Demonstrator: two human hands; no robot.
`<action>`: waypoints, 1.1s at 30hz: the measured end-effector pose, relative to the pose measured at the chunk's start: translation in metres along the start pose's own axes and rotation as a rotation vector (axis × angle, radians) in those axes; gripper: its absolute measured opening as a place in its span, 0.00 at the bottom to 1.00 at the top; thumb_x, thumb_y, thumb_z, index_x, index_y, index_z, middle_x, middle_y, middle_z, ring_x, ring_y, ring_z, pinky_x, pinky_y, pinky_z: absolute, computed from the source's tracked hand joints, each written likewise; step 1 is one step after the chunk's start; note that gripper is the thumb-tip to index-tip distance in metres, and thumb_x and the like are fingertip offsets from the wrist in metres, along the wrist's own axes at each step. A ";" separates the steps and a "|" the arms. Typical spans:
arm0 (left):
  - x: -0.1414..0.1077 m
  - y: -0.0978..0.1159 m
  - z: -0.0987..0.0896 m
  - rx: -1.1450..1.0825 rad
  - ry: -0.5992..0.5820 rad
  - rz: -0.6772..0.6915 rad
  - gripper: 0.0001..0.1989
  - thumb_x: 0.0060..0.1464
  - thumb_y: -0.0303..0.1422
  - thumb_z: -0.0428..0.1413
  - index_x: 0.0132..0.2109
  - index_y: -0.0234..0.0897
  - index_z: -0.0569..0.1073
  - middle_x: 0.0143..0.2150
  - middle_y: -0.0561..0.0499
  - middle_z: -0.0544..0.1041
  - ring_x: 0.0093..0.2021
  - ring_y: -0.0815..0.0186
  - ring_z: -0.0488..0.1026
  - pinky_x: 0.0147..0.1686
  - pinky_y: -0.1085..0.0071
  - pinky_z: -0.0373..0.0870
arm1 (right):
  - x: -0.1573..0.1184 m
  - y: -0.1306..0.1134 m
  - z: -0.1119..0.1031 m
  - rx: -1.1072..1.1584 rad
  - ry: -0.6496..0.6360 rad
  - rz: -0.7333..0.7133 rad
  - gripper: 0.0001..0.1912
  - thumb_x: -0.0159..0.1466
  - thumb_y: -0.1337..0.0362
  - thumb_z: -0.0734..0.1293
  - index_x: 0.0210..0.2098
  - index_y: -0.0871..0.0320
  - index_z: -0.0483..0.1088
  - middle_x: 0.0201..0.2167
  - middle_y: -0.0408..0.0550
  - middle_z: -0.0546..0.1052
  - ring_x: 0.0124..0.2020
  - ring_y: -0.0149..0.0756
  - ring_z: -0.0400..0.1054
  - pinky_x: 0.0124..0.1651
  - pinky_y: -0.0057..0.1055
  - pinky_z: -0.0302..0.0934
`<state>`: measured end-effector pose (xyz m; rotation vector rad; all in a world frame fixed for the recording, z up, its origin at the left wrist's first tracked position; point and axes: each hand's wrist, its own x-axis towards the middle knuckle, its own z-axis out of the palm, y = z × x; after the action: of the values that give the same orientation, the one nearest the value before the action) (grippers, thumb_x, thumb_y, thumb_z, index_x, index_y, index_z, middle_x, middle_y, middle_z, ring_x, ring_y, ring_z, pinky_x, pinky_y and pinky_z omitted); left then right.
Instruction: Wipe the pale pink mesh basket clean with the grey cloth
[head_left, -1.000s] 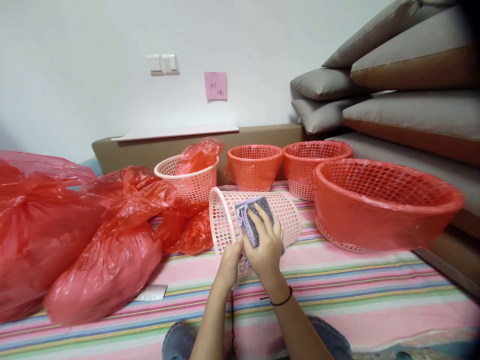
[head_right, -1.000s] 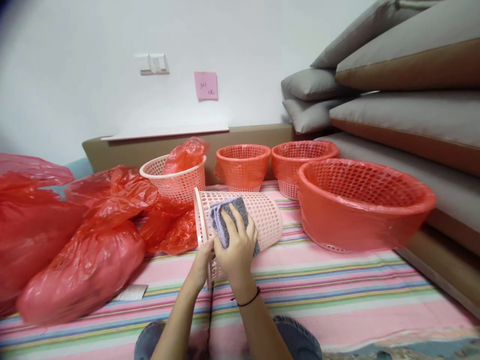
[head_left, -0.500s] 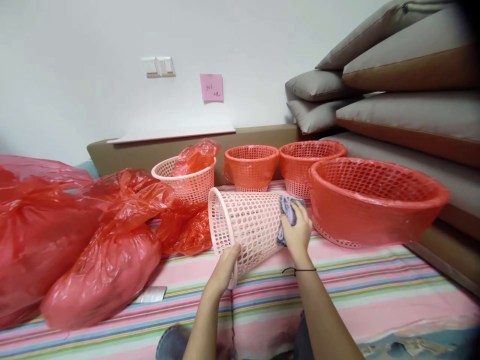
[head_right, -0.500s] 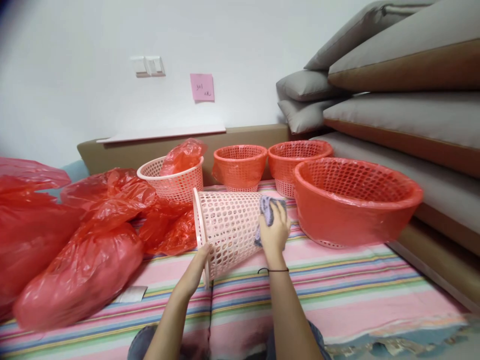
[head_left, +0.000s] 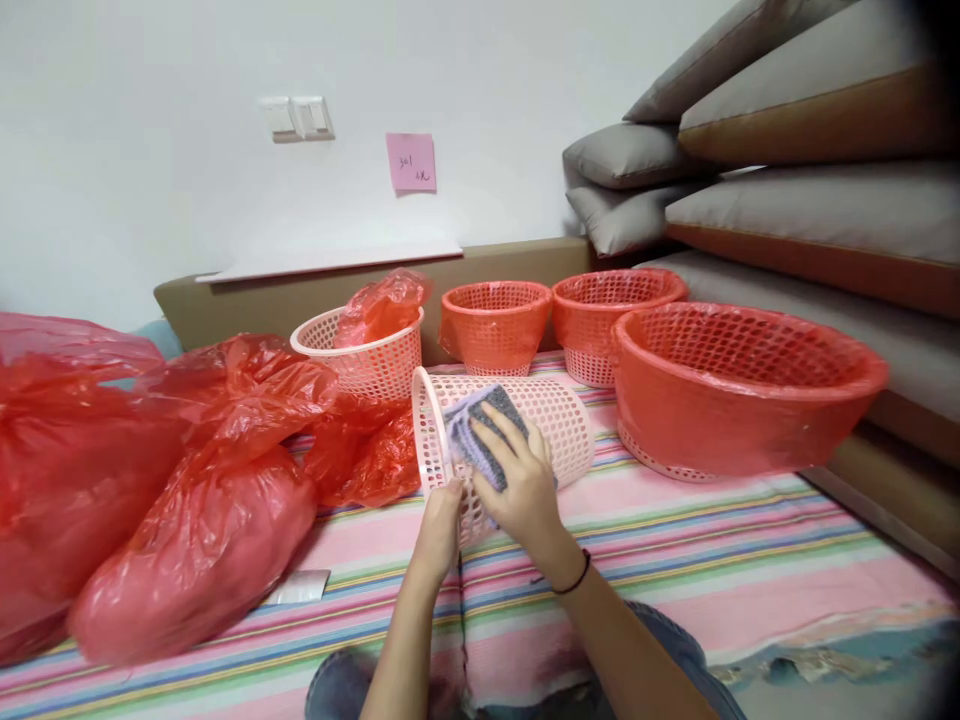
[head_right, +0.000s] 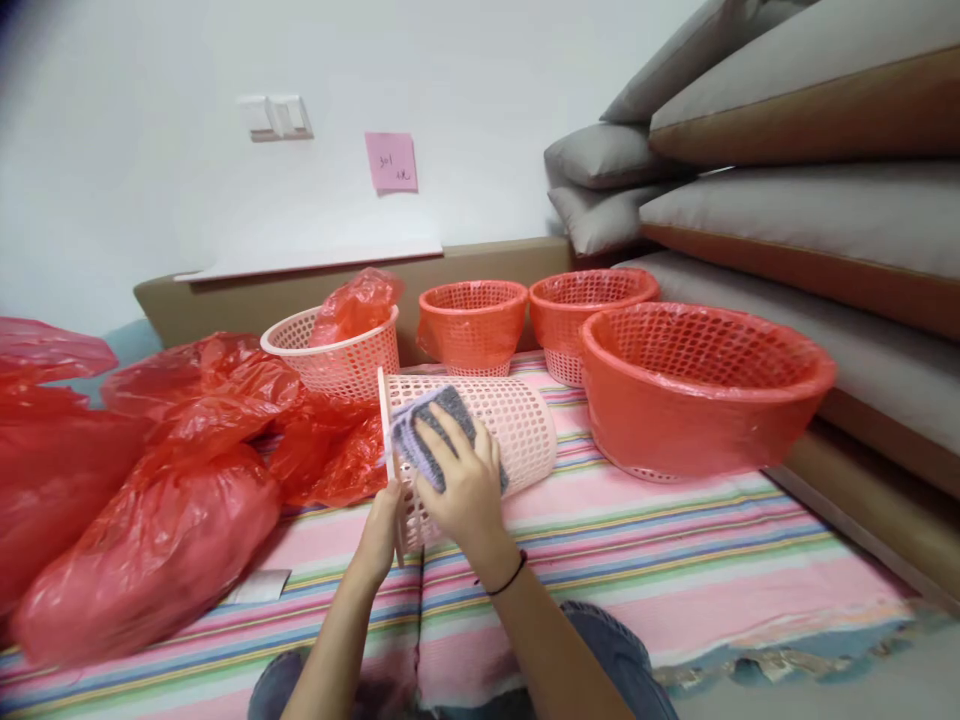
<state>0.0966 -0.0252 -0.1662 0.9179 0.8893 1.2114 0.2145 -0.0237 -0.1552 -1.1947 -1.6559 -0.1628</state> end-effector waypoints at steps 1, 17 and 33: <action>-0.002 0.002 0.000 0.013 -0.011 0.003 0.34 0.33 0.59 0.66 0.35 0.30 0.79 0.37 0.39 0.83 0.50 0.43 0.77 0.52 0.51 0.73 | 0.002 0.013 -0.003 -0.018 0.014 0.033 0.26 0.61 0.65 0.64 0.59 0.51 0.68 0.64 0.43 0.67 0.62 0.49 0.58 0.66 0.50 0.50; -0.018 0.004 -0.028 -0.035 -0.137 0.088 0.45 0.36 0.59 0.65 0.57 0.35 0.74 0.54 0.37 0.78 0.60 0.42 0.70 0.60 0.50 0.66 | 0.000 0.123 -0.027 -0.101 0.209 0.461 0.24 0.61 0.58 0.62 0.54 0.58 0.72 0.60 0.56 0.71 0.61 0.49 0.64 0.64 0.51 0.54; -0.025 0.002 -0.012 0.033 -0.056 0.097 0.35 0.42 0.42 0.67 0.57 0.33 0.74 0.53 0.38 0.78 0.58 0.46 0.72 0.61 0.54 0.66 | 0.005 0.113 -0.021 -0.014 0.219 0.322 0.23 0.62 0.59 0.62 0.54 0.56 0.72 0.60 0.53 0.72 0.62 0.47 0.63 0.63 0.50 0.55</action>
<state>0.0814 -0.0481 -0.1670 1.0268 0.8302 1.2513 0.3140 0.0220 -0.1897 -1.3852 -1.2572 -0.0987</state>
